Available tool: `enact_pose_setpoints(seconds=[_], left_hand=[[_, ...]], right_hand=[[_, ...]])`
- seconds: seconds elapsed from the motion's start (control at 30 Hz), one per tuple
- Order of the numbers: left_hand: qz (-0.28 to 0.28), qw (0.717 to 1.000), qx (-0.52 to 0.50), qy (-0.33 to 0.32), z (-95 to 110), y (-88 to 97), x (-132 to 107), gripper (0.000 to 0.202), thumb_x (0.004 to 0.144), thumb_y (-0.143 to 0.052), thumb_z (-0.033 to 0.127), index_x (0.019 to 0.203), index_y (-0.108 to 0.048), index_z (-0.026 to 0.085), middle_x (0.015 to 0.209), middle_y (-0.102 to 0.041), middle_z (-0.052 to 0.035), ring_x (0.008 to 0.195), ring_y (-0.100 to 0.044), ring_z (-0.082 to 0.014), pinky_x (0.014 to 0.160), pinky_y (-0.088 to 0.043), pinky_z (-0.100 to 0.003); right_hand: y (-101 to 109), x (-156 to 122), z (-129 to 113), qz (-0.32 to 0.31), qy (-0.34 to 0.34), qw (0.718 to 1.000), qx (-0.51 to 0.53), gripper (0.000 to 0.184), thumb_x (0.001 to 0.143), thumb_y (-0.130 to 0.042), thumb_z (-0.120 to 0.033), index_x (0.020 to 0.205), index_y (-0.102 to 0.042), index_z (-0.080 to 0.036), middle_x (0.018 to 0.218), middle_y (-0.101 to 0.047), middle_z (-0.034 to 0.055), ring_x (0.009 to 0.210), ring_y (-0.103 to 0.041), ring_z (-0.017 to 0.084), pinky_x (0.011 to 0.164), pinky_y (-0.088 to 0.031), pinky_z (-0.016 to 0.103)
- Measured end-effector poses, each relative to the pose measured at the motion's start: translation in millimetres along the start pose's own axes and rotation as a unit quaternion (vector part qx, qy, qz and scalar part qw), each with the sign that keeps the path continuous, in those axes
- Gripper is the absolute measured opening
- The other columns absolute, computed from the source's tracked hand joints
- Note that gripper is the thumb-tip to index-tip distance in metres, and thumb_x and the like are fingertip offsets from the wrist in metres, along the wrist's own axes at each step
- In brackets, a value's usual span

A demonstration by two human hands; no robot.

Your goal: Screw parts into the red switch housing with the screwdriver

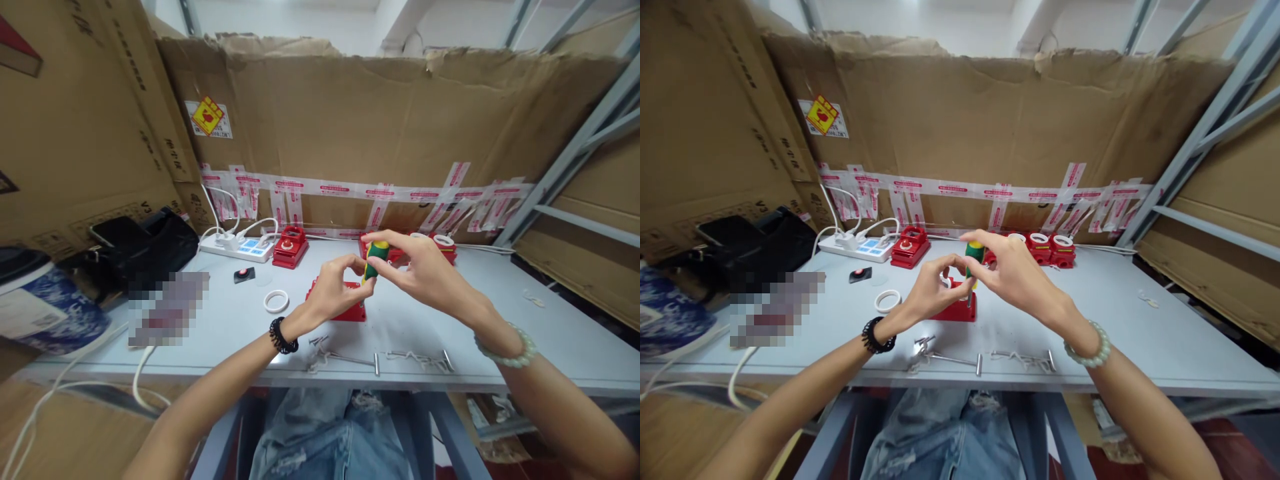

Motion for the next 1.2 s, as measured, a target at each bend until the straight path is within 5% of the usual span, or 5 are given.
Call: enact_pose_setpoints(seconds=[0.23, 0.4, 0.67, 0.83, 1.2], left_hand=[[0.016, 1.000, -0.018, -0.010, -6, -2.9, -1, 0.020, 0.074, -0.067, 0.031, 0.078, -0.054, 0.017, 0.074, -0.061, 0.0018, 0.065, -0.053, -0.0106, 0.061, -0.042, -0.023], [-0.023, 1.000, -0.002, -0.010, -2, 3.2, 1, 0.008, 0.077, -0.062, 0.024, 0.076, -0.058, 0.017, 0.072, -0.064, 0.0016, 0.066, -0.055, -0.0113, 0.063, -0.041, -0.024], [0.015, 1.000, -0.017, -0.002, -3, -2.1, -1, 0.020, 0.074, -0.067, 0.030, 0.074, -0.050, 0.018, 0.071, -0.060, 0.0030, 0.062, -0.052, -0.0102, 0.058, -0.041, -0.022], [-0.008, 1.000, -0.023, -0.013, 0, -0.7, 0, 0.015, 0.077, -0.063, 0.028, 0.072, -0.054, 0.017, 0.069, -0.063, 0.0013, 0.062, -0.055, -0.0115, 0.061, -0.043, -0.024], [-0.279, 0.941, 0.187, -0.027, -47, 29.2, -8, 0.069, 0.068, -0.072, 0.051, 0.127, -0.047, 0.025, 0.121, -0.055, -0.0106, 0.105, -0.054, -0.0279, 0.087, -0.040, -0.040]], right_hand=[[-12, 4, 1, 0.059, -0.054, 0.990, -0.114, 0.030, 0.082, -0.059, -0.047, 0.081, -0.063, -0.017, 0.063, -0.064, 0.0019, 0.053, -0.052, 0.014, 0.054, -0.033, 0.027], [-6, 1, 4, -0.005, -0.011, 1.000, 0.001, 0.032, 0.086, -0.055, -0.037, 0.114, -0.059, -0.023, 0.091, -0.070, 0.0019, 0.069, -0.060, 0.014, 0.064, -0.041, 0.026], [-15, 4, -1, 0.061, -0.050, 0.992, -0.100, 0.034, 0.082, -0.056, -0.052, 0.085, -0.060, -0.019, 0.065, -0.063, 0.0006, 0.053, -0.049, 0.013, 0.054, -0.033, 0.027], [-2, 1, -2, -0.030, 0.002, 0.999, 0.025, 0.035, 0.086, -0.054, -0.039, 0.118, -0.058, -0.024, 0.094, -0.070, 0.0027, 0.075, -0.062, 0.015, 0.067, -0.045, 0.027], [3, 11, 5, -0.015, -0.002, 1.000, -0.009, 0.030, 0.081, -0.061, -0.047, 0.083, -0.066, -0.018, 0.069, -0.067, 0.0010, 0.055, -0.053, 0.011, 0.054, -0.040, 0.025]])
Point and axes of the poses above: each hand's wrist, its own x-axis towards the middle knuckle, its own y-axis out of the back of the hand, z = x × y, the point moved 1 cm from there along x, towards the middle knuckle
